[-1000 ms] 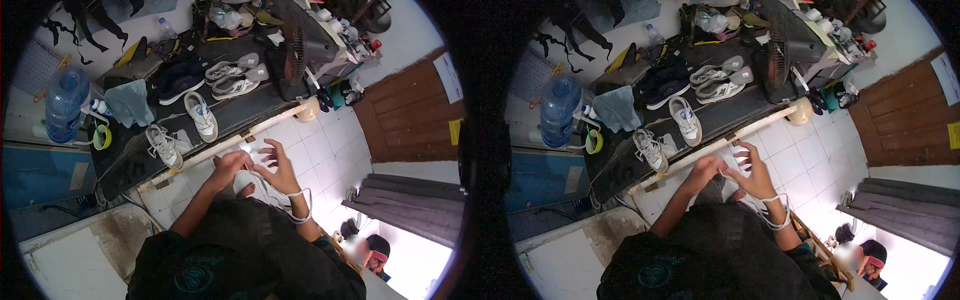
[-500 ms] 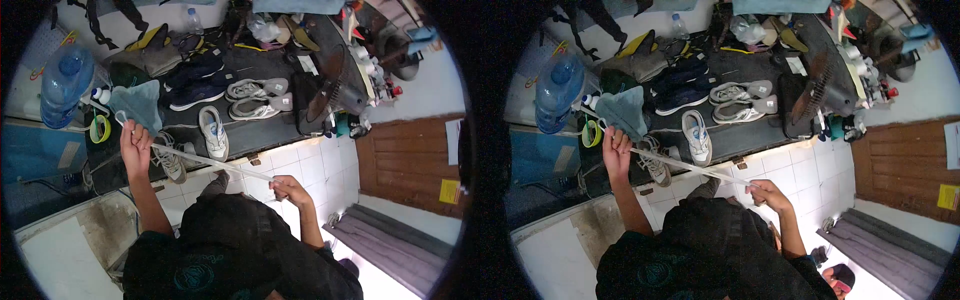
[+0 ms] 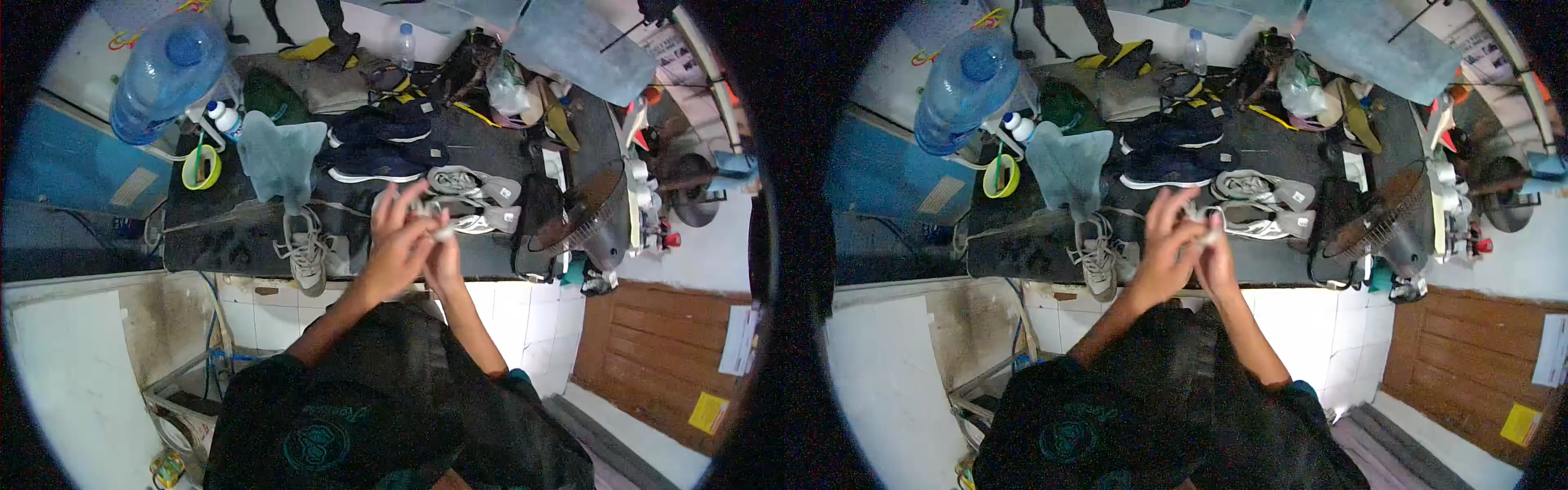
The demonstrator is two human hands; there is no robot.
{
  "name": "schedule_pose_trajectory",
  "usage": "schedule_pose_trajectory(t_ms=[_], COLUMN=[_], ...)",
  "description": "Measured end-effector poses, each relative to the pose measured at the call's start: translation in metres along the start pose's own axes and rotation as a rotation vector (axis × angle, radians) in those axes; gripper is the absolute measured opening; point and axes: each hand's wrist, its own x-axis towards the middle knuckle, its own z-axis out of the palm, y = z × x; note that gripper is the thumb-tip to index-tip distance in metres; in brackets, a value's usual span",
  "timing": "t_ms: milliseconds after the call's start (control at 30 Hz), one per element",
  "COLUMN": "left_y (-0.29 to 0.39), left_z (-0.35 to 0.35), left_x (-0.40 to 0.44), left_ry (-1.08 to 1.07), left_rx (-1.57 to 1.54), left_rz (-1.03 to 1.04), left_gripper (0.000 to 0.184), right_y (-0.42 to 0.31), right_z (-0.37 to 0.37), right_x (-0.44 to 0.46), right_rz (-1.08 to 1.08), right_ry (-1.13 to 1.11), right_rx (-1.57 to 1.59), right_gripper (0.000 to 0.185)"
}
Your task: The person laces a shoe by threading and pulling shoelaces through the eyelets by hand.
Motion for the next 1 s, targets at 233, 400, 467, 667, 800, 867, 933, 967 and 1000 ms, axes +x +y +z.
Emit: schedule_pose_trajectory(t_ms=[233, 400, 467, 667, 800, 867, 933, 967, 1000], left_y=[-0.075, -0.134, -0.164, -0.181, -0.186, -0.187, -0.189, -0.191, -0.194], left_z=[-0.058, -0.096, -0.1, -0.098, -0.096, -0.096, -0.097, -0.097, -0.096], left_x=[-0.024, -0.098, -0.136, -0.175, -0.173, -0.172, -0.175, -0.176, -0.177], left_ry=[-0.06, 0.227, 0.25, 0.246, 0.298, 0.277, 0.25, 0.242, 0.239], left_rx=[-0.502, -0.143, 0.154, 0.491, 0.421, 0.357, 0.369, 0.412, 0.455], left_rz=[-0.492, -0.747, -0.613, -0.506, -0.54, -0.623, -0.657, -0.652, -0.647], left_gripper=[0.024, 0.027, 0.028, 0.032, 0.033, 0.03, 0.027, 0.025, 0.023], right_y=[0.007, 0.023, 0.048, 0.06, 0.056, 0.084, 0.117, 0.127, 0.142], right_z=[-0.01, -0.002, -0.02, -0.077, -0.015, 0.008, 0.026, 0.037, 0.037], right_x=[0.028, 0.074, 0.097, 0.089, 0.066, 0.071, 0.076, 0.075, 0.078], right_rz=[0.363, -0.086, -0.339, -0.617, -0.678, -0.548, -0.407, -0.338, -0.38], right_ry=[-0.438, -0.197, -0.089, -0.115, -0.092, -0.305, -0.54, -0.619, -0.613], right_rx=[-0.44, -0.608, -0.799, -1.73, -1.655, -1.528, -1.508, -1.566, -1.557], right_gripper=[0.041, 0.042, 0.036, 0.022, 0.022, 0.022, 0.024, 0.026, 0.027])
